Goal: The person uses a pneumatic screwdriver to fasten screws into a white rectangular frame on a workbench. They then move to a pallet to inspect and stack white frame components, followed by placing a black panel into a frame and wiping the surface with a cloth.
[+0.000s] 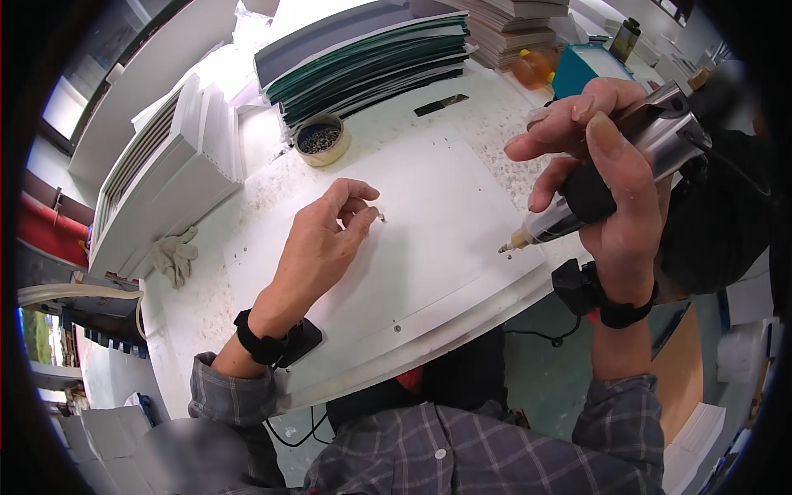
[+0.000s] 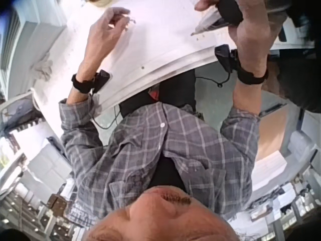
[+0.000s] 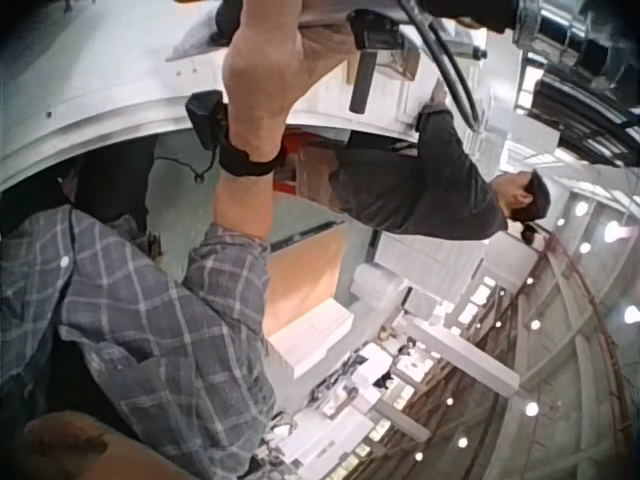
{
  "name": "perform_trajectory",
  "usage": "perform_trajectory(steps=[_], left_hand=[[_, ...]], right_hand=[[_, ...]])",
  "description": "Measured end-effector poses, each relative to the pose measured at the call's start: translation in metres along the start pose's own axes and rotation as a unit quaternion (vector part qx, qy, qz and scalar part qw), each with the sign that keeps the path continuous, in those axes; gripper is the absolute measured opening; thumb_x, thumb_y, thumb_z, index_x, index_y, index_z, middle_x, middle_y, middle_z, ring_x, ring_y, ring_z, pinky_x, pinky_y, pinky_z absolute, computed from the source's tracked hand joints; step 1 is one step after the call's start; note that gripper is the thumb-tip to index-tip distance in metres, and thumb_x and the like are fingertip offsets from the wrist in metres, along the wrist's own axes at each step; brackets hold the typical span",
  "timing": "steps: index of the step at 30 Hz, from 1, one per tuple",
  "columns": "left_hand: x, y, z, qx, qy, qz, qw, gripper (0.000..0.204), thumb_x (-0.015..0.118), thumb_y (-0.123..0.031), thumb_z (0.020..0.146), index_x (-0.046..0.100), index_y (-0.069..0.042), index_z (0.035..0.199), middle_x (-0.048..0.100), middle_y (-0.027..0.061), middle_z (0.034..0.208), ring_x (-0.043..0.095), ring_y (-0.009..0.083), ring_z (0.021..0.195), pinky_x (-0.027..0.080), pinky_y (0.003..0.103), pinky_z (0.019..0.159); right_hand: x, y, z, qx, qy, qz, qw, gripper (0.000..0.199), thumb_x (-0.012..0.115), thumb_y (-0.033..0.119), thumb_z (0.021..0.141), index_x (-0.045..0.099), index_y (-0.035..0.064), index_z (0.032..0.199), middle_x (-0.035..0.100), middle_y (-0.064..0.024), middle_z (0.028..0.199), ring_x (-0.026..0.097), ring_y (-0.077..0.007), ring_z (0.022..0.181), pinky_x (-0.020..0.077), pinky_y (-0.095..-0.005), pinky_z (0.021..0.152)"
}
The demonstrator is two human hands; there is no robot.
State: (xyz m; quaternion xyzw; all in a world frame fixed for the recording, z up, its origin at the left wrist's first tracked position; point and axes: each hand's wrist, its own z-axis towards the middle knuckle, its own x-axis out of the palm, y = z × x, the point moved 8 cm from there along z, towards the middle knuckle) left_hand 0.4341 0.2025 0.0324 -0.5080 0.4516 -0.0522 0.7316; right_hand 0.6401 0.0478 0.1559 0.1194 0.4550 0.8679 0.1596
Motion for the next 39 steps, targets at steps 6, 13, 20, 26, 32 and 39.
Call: perform_trajectory(steps=[6,13,20,26,32,39], left_hand=[[-0.015,0.011,-0.021,0.023,-0.016,0.14,0.99,0.019,0.07,-0.01,0.096,0.067,-0.001,0.112,0.066,0.0122,0.106,0.067,0.0277,0.09,0.055,0.038,0.082],[-0.011,0.001,-0.016,0.081,0.029,0.274,0.958,0.014,0.066,-0.006,0.097,0.068,-0.001,0.11,0.068,0.0173,0.104,0.069,0.0371,0.091,0.056,0.042,0.083],[-0.018,-0.005,-0.014,0.126,0.06,0.309,0.941,0.011,0.065,-0.008,0.097,0.067,0.0,0.105,0.067,0.0168,0.101,0.067,0.0372,0.093,0.055,0.044,0.084],[-0.01,-0.002,-0.011,0.148,0.073,0.322,0.932,0.012,0.066,-0.007,0.096,0.063,-0.001,0.106,0.066,0.0159,0.098,0.066,0.0369,0.093,0.054,0.044,0.082],[-0.01,-0.012,-0.011,0.148,0.047,0.274,0.949,0.009,0.065,-0.005,0.096,0.065,-0.002,0.105,0.064,0.013,0.099,0.065,0.0327,0.093,0.055,0.041,0.084],[-0.01,0.0,-0.004,0.182,0.066,0.286,0.939,0.009,0.064,-0.01,0.099,0.064,-0.001,0.102,0.065,0.0135,0.098,0.066,0.0339,0.091,0.055,0.042,0.081]], right_hand=[[0.018,-0.017,0.005,0.018,0.004,0.031,0.999,0.025,0.055,0.026,0.104,0.053,0.0046,0.118,0.069,-0.0166,0.096,0.076,-0.0269,0.09,0.0596,-0.0311,0.055],[0.033,-0.028,0.008,0.024,0.018,0.061,0.998,0.027,0.054,0.028,0.105,0.053,0.0047,0.12,0.068,-0.0135,0.096,0.075,-0.0244,0.091,0.0596,-0.0299,0.057],[0.03,-0.034,0.006,0.032,0.016,0.093,0.995,0.028,0.053,0.03,0.107,0.052,0.0053,0.12,0.066,-0.0091,0.095,0.075,-0.0216,0.091,0.0604,-0.0287,0.057],[0.032,-0.042,0.012,0.037,0.009,0.126,0.991,0.025,0.058,0.025,0.104,0.055,0.006,0.12,0.069,-0.0125,0.095,0.077,-0.0277,0.088,0.0624,-0.0335,0.057],[0.028,-0.047,0.017,0.042,0.006,0.204,0.978,0.022,0.068,0.02,0.1,0.065,0.0018,0.111,0.073,-0.0136,0.092,0.078,-0.0249,0.085,0.0649,-0.0339,0.059],[0.028,-0.039,0.01,0.021,-0.009,0.123,0.992,0.03,0.054,0.03,0.107,0.054,0.0046,0.124,0.067,-0.0065,0.096,0.073,-0.0167,0.091,0.058,-0.0277,0.058]])
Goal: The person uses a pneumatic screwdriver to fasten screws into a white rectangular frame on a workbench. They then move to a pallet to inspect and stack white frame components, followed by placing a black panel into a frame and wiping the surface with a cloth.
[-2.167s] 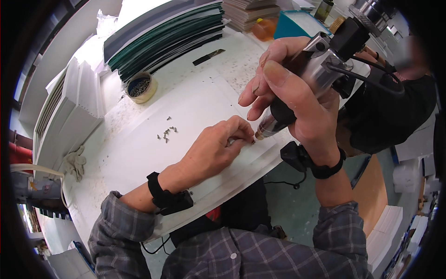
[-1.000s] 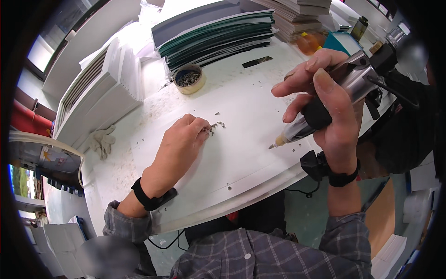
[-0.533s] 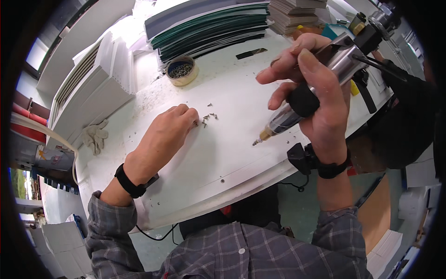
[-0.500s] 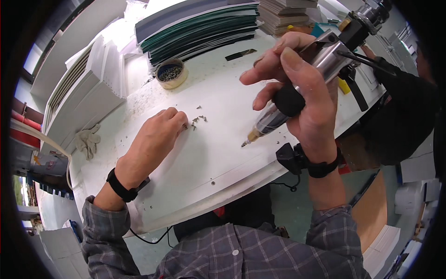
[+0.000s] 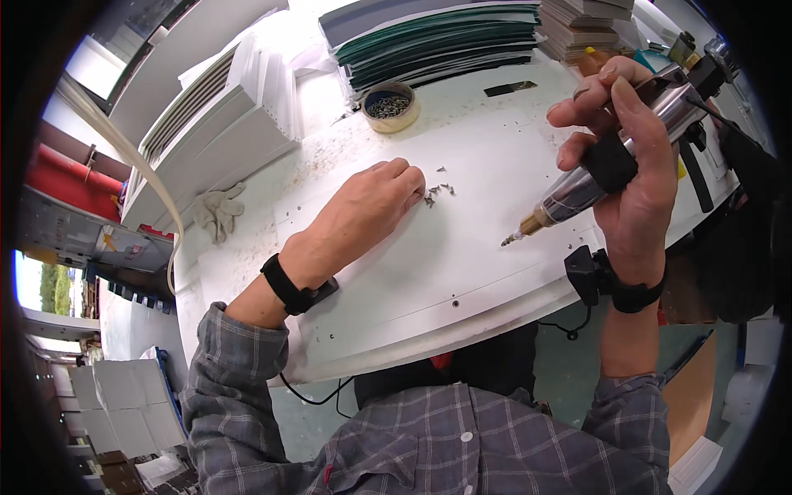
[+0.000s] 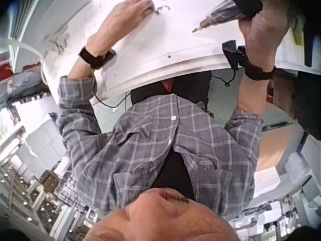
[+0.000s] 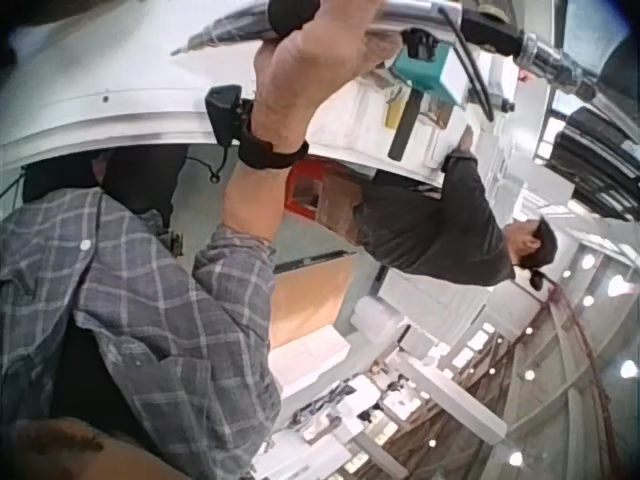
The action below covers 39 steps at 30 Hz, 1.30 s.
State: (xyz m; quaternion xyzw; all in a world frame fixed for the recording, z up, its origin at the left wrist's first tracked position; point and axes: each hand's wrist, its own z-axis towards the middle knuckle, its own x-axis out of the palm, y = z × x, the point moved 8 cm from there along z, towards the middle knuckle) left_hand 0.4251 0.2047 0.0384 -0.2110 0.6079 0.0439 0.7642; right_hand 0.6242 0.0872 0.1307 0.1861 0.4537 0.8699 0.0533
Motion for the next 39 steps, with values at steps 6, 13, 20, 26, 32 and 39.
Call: perform_trajectory(steps=[6,13,20,26,32,39], left_hand=[[0.002,0.01,-0.008,-0.038,0.019,-0.006,0.999,0.013,0.063,-0.01,0.101,0.063,-0.002,0.11,0.066,0.0117,0.102,0.068,0.0293,0.091,0.055,0.041,0.083],[0.022,0.085,-0.028,-0.316,-0.098,-0.641,0.693,0.024,0.057,-0.02,0.11,0.061,-0.001,0.123,0.066,0.0037,0.102,0.064,0.0077,0.09,0.059,0.023,0.08],[-0.005,0.082,-0.017,-0.189,-0.23,-0.73,0.615,0.028,0.049,-0.023,0.113,0.058,0.0,0.125,0.064,0.0037,0.098,0.062,0.0085,0.085,0.057,0.024,0.078],[0.012,0.108,-0.021,-0.198,-0.344,-0.674,0.623,0.029,0.049,-0.025,0.113,0.059,0.0,0.125,0.064,0.0026,0.094,0.06,0.0075,0.081,0.056,0.023,0.075],[-0.007,0.077,-0.015,-0.207,-0.326,-0.229,0.894,0.018,0.058,-0.02,0.108,0.066,-0.004,0.113,0.069,0.0072,0.088,0.066,0.0182,0.081,0.056,0.033,0.076],[0.006,0.035,0.007,-0.135,-0.135,-0.146,0.971,0.017,0.069,-0.013,0.099,0.074,-0.003,0.112,0.069,0.0107,0.104,0.067,0.0228,0.088,0.055,0.035,0.082]], right_hand=[[0.006,-0.004,-0.003,0.004,-0.014,-0.003,1.0,0.031,0.056,0.029,0.106,0.054,0.0046,0.124,0.066,-0.0059,0.094,0.073,-0.0156,0.089,0.0572,-0.0274,0.057],[0.005,0.009,-0.005,-0.011,-0.038,-0.027,0.999,0.027,0.056,0.029,0.106,0.055,0.0051,0.116,0.066,-0.0057,0.09,0.07,-0.0148,0.083,0.0571,-0.0276,0.056],[0.02,0.009,-0.012,0.01,-0.025,0.018,0.999,0.024,0.058,0.027,0.106,0.053,0.0049,0.115,0.06,-0.0046,0.089,0.071,-0.0142,0.082,0.0586,-0.0258,0.054],[0.026,0.016,-0.011,0.015,-0.02,0.017,1.0,0.026,0.058,0.027,0.105,0.053,0.0039,0.117,0.06,-0.0063,0.088,0.072,-0.0192,0.082,0.0598,-0.0288,0.054],[0.02,0.017,-0.012,0.012,-0.023,0.002,1.0,0.023,0.057,0.025,0.106,0.053,0.004,0.114,0.059,-0.0066,0.087,0.071,-0.0195,0.079,0.0595,-0.029,0.054],[0.017,0.013,-0.012,0.012,-0.012,0.046,0.999,0.022,0.06,0.023,0.103,0.056,0.003,0.111,0.064,-0.0079,0.088,0.074,-0.0222,0.08,0.062,-0.0311,0.056]])
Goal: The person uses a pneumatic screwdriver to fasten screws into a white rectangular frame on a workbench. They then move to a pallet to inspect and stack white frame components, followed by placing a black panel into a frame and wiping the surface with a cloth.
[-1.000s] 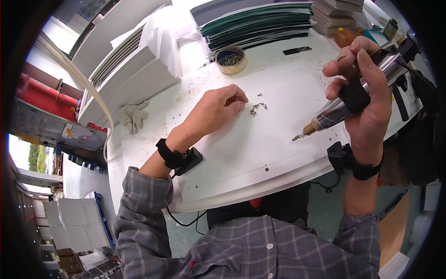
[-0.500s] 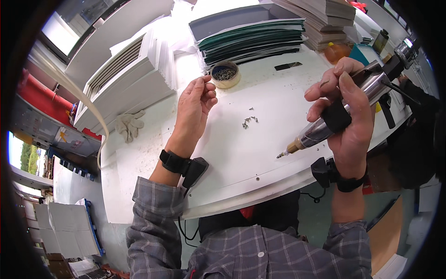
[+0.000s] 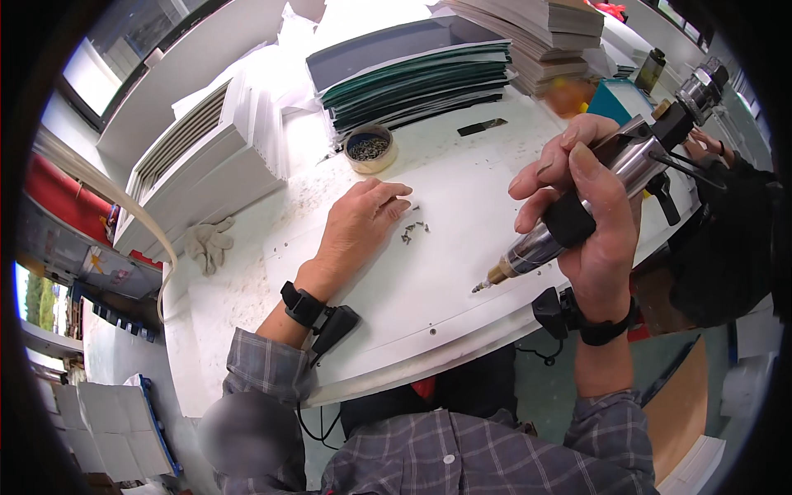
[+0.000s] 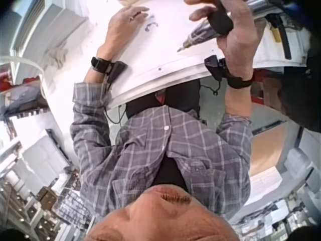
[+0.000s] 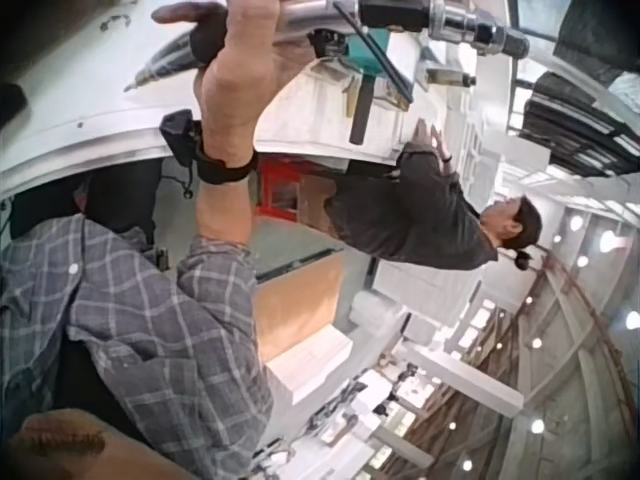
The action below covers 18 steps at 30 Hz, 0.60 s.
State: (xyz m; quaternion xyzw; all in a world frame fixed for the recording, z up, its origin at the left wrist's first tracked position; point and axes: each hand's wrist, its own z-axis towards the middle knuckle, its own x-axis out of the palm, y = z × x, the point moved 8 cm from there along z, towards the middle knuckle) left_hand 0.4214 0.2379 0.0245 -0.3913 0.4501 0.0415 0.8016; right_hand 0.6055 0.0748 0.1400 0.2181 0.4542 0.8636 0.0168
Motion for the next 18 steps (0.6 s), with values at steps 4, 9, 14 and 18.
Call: perform_trajectory(steps=[4,9,14,18], left_hand=[[0.009,-0.021,0.008,0.055,0.032,0.065,0.996,0.015,0.069,-0.014,0.097,0.073,-0.003,0.107,0.067,0.0104,0.097,0.065,0.0275,0.091,0.054,0.038,0.083],[0.014,-0.032,0.013,0.109,0.067,0.146,0.981,0.013,0.066,-0.016,0.099,0.069,-0.003,0.099,0.067,0.0113,0.097,0.065,0.0302,0.097,0.054,0.04,0.085],[0.015,-0.026,0.018,0.099,0.087,0.179,0.975,0.013,0.063,-0.015,0.099,0.066,-0.003,0.099,0.066,0.0123,0.097,0.065,0.0321,0.093,0.053,0.042,0.085],[0.019,-0.027,0.022,0.085,0.111,0.194,0.971,0.014,0.062,-0.017,0.099,0.065,-0.003,0.099,0.066,0.0132,0.098,0.065,0.033,0.094,0.053,0.042,0.085]], right_hand=[[-0.002,0.007,0.002,-0.004,-0.01,-0.036,0.999,0.022,0.057,0.024,0.106,0.052,0.0039,0.111,0.058,-0.0064,0.088,0.071,-0.0188,0.08,0.0608,-0.0295,0.054],[-0.016,0.011,0.003,-0.017,-0.02,0.001,1.0,0.02,0.061,0.022,0.102,0.059,0.0028,0.103,0.062,-0.0066,0.087,0.075,-0.0219,0.08,0.0618,-0.0306,0.057],[-0.022,0.02,0.001,-0.013,-0.01,-0.034,0.999,0.019,0.058,0.022,0.104,0.053,0.004,0.108,0.059,-0.0067,0.087,0.072,-0.0202,0.079,0.0614,-0.0304,0.055],[-0.031,0.028,-0.005,-0.017,-0.03,-0.056,0.998,0.017,0.055,0.021,0.106,0.049,0.0051,0.11,0.057,-0.0065,0.088,0.071,-0.0196,0.08,0.0617,-0.0306,0.055]])
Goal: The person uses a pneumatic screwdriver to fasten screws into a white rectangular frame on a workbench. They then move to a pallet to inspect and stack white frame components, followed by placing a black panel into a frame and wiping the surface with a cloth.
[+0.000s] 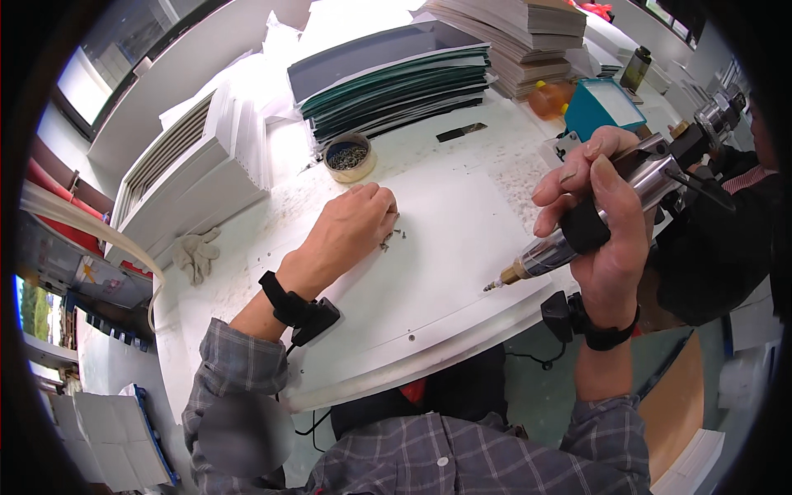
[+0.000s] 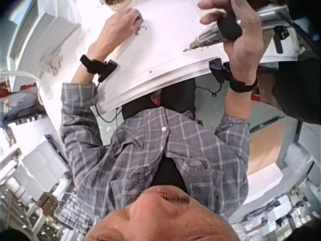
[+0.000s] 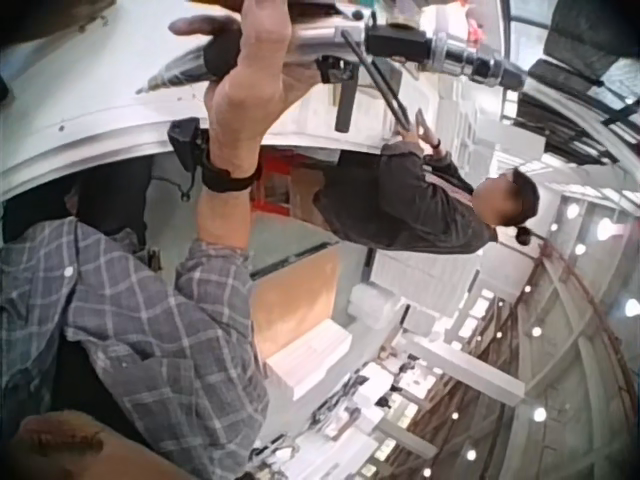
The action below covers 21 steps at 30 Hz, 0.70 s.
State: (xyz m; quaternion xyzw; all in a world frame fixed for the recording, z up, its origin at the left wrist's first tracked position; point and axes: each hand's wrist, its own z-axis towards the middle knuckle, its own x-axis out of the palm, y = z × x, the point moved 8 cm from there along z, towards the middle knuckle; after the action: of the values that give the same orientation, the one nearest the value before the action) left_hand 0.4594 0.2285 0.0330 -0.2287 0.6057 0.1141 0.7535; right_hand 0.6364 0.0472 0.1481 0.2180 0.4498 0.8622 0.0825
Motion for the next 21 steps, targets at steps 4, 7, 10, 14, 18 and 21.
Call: perform_trajectory(steps=[4,7,10,14,18,21], left_hand=[[-0.008,-0.009,0.0,0.007,-0.006,-0.044,0.999,0.008,0.066,-0.009,0.095,0.061,-0.002,0.096,0.067,0.0118,0.093,0.067,0.0301,0.088,0.055,0.039,0.08],[-0.012,-0.027,-0.003,-0.008,-0.007,-0.213,0.977,0.01,0.067,-0.003,0.092,0.058,-0.002,0.095,0.068,0.0099,0.089,0.068,0.0239,0.083,0.056,0.034,0.077],[-0.002,-0.053,0.005,-0.018,0.033,-0.349,0.936,0.01,0.067,-0.002,0.095,0.057,-0.002,0.097,0.069,0.007,0.092,0.066,0.0141,0.086,0.055,0.028,0.081],[0.028,-0.057,0.011,-0.064,0.067,-0.515,0.852,0.012,0.068,-0.005,0.099,0.057,-0.007,0.104,0.063,0.0023,0.106,0.061,0.009,0.1,0.052,0.026,0.091],[0.035,-0.055,0.015,-0.071,0.044,-0.622,0.779,0.02,0.071,-0.009,0.099,0.055,-0.007,0.11,0.062,0.0016,0.106,0.061,0.009,0.1,0.052,0.026,0.092],[0.04,-0.051,0.015,-0.078,0.05,-0.646,0.757,0.022,0.071,-0.011,0.1,0.054,-0.008,0.113,0.063,0.0018,0.106,0.062,0.0094,0.1,0.054,0.027,0.092]], right_hand=[[-0.016,0.007,0.001,-0.015,-0.008,0.024,1.0,0.019,0.06,0.02,0.102,0.057,0.0024,0.108,0.062,-0.0081,0.088,0.075,-0.0254,0.081,0.063,-0.0327,0.059],[-0.023,0.018,0.005,-0.041,-0.043,-0.043,0.997,0.018,0.054,0.021,0.107,0.049,0.0053,0.113,0.056,-0.0054,0.09,0.072,-0.0203,0.085,0.0627,-0.0311,0.058],[-0.031,0.028,0.014,-0.067,-0.049,-0.061,0.995,0.021,0.054,0.024,0.107,0.05,0.005,0.116,0.056,-0.0044,0.091,0.073,-0.0235,0.095,0.0646,-0.0318,0.066],[-0.029,0.024,0.027,-0.076,-0.067,-0.033,0.994,0.022,0.053,0.024,0.107,0.052,0.0047,0.118,0.057,-0.004,0.093,0.072,-0.0261,0.107,0.0656,-0.0335,0.069],[-0.026,0.01,0.044,-0.067,-0.055,-0.003,0.996,0.022,0.055,0.024,0.107,0.054,0.0051,0.117,0.057,-0.0039,0.093,0.071,-0.0254,0.108,0.0656,-0.0339,0.068],[-0.021,0.001,0.053,-0.058,-0.047,0.001,0.997,0.022,0.056,0.026,0.106,0.054,0.006,0.115,0.057,-0.0037,0.093,0.071,-0.0238,0.106,0.0653,-0.034,0.066]])
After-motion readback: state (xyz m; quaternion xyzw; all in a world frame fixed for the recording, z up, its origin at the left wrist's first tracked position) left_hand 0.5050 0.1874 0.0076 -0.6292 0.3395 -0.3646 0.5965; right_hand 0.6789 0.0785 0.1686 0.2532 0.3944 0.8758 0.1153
